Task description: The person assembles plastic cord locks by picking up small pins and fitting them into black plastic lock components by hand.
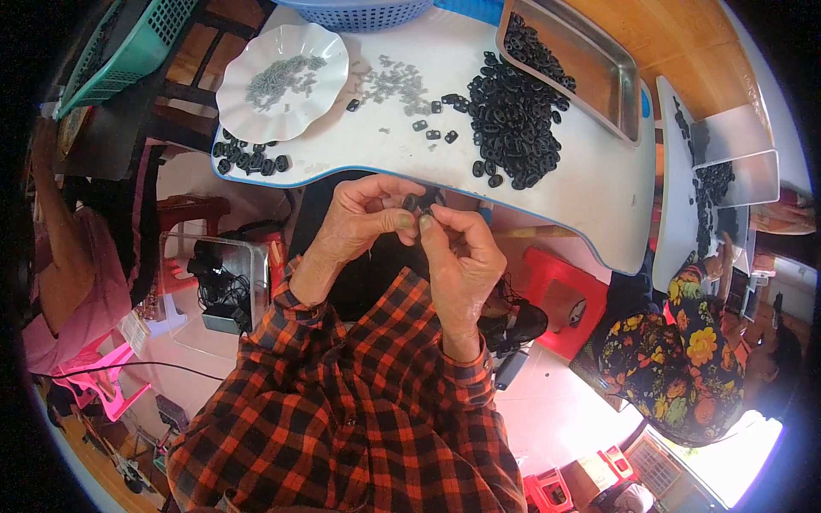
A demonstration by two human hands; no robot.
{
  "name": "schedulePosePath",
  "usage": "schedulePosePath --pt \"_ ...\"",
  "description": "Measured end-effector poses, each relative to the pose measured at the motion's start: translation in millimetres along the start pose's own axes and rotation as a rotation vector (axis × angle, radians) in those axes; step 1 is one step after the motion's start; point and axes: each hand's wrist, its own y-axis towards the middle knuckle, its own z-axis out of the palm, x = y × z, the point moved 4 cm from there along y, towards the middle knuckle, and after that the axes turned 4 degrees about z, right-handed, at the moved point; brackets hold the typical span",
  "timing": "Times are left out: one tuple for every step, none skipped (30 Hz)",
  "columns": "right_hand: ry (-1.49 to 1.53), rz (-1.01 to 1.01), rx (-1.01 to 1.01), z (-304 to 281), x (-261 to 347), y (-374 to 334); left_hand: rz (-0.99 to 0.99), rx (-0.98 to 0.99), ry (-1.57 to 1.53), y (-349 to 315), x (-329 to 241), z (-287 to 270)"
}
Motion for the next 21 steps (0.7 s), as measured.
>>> schedulePosePath --pt "0.0 -0.001 0.001 0.3 1.0 -0.7 0.006 0.003 0.011 -0.5 -0.4 0.3" --pt "-0.007 -0.02 -0.016 0.1 4.1 -1.3 0.006 0.004 0.011 -0.1 -1.0 1.4" --pt "-0.015 -0.039 -0.033 -0.3 6.4 -1.7 0.009 -0.004 0.011 0.3 -1.9 2.6" --pt "-0.014 -0.04 -0.034 -0.7 6.6 -1.8 0.012 -0.013 0.011 0.6 -2.5 3.3" --pt "-0.005 -0.027 -0.017 -0.5 5.4 -2.0 0.013 -0.013 0.012 0.1 -2.4 3.2" --pt "0.004 -0.013 0.0 -0.2 4.5 -2.2 0.023 -0.01 0.012 -0.5 -2.2 2.9" --pt "0.005 -0.014 0.001 -0.3 4.5 -2.5 0.033 -0.006 0.013 -1.1 -2.0 2.5" --pt "-0.011 -0.02 0.001 -1.0 5.5 -2.6 0.033 -0.004 0.013 -0.6 -1.2 2.6" --pt "-0.027 -0.025 0.001 -1.4 6.4 -2.8 0.025 0.001 -0.021 -0.1 0.1 2.8" --pt "-0.028 -0.026 -0.001 -1.6 7.5 -3.1 0.017 0.005 -0.055 0.5 0.9 3.2" --pt "-0.036 -0.035 -0.012 -1.6 8.8 -3.7 0.018 0.004 -0.054 0.4 0.8 3.3" --pt "-0.044 -0.043 -0.023 -1.7 9.7 -4.1 0.015 0.004 -0.048 0.3 0.8 3.3" --pt "-0.044 -0.043 -0.022 -1.4 9.6 -4.1 0.012 0.004 -0.042 0.2 0.9 3.3" --pt "-0.031 -0.037 -0.01 -0.6 9.3 -3.7 0.012 0.003 -0.042 0.2 1.3 3.1" --pt "-0.018 -0.031 0.002 0.0 9.1 -3.4 0.013 -0.001 -0.036 0.1 1.9 2.5" --pt "-0.018 -0.031 0.003 -0.6 8.2 -3.2 0.013 -0.005 -0.03 0.0 2.3 2.1" --pt "-0.013 -0.025 0.003 -1.7 6.4 -2.6 0.013 -0.005 -0.03 0.3 2.3 2.4" --pt "-0.007 -0.019 0.003 -2.3 5.2 -2.3 0.016 -0.002 -0.039 0.6 2.3 3.1" --pt "-0.007 -0.019 0.004 -2.4 5.1 -2.3 0.019 0.002 -0.047 0.9 2.3 3.5" --pt "-0.008 -0.019 0.005 -2.4 5.1 -2.5 0.018 0.002 -0.047 1.3 2.3 3.8" --pt "-0.009 -0.018 0.006 -2.4 5.3 -2.6 0.012 0.002 -0.05 1.6 2.6 4.0"
